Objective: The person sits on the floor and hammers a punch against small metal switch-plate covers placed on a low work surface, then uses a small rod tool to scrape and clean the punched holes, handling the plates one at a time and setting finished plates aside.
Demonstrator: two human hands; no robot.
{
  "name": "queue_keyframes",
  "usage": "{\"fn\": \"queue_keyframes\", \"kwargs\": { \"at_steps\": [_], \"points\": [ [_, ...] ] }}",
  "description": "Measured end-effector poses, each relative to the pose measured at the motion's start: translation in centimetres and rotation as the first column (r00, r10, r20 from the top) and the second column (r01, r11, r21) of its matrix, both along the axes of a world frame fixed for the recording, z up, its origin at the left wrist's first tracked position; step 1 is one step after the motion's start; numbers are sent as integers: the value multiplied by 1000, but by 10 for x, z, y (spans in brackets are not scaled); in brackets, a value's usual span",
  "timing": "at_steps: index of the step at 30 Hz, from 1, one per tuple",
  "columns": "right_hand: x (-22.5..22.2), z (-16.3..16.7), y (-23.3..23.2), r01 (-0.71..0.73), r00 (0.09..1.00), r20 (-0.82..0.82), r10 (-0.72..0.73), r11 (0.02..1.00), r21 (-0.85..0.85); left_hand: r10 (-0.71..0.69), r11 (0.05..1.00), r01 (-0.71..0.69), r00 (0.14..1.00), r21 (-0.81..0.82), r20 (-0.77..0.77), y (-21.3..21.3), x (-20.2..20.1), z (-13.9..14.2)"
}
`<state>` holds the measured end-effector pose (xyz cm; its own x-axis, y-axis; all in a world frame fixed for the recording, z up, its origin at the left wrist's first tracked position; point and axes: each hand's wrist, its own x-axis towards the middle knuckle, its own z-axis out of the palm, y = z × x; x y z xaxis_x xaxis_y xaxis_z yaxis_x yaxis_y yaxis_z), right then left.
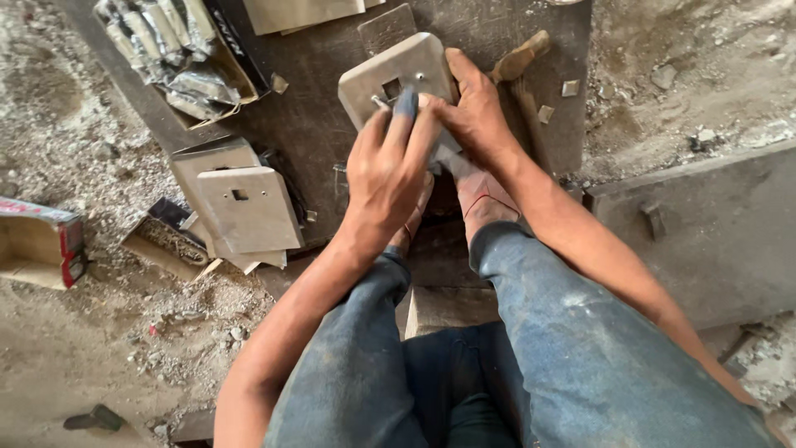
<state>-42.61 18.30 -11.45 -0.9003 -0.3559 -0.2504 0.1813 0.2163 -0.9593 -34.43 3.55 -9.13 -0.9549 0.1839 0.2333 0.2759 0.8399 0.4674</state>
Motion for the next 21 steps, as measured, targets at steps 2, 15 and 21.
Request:
{"fn": "queue_keyframes", "kwargs": {
  "at_steps": [2,15,21],
  "points": [
    [1,-3,0,18,996,-86,-12,997,75,-28,997,37,991,70,-133,-19,16,-5],
    [11,-33,13,29,994,99,-34,998,52,118,983,-88,975,-158,189,-6,-68,-3],
    [15,-52,20,32,999,-47,-28,994,101,8,972,-14,1000,235,25,-32,23,-7]
  ]
}}
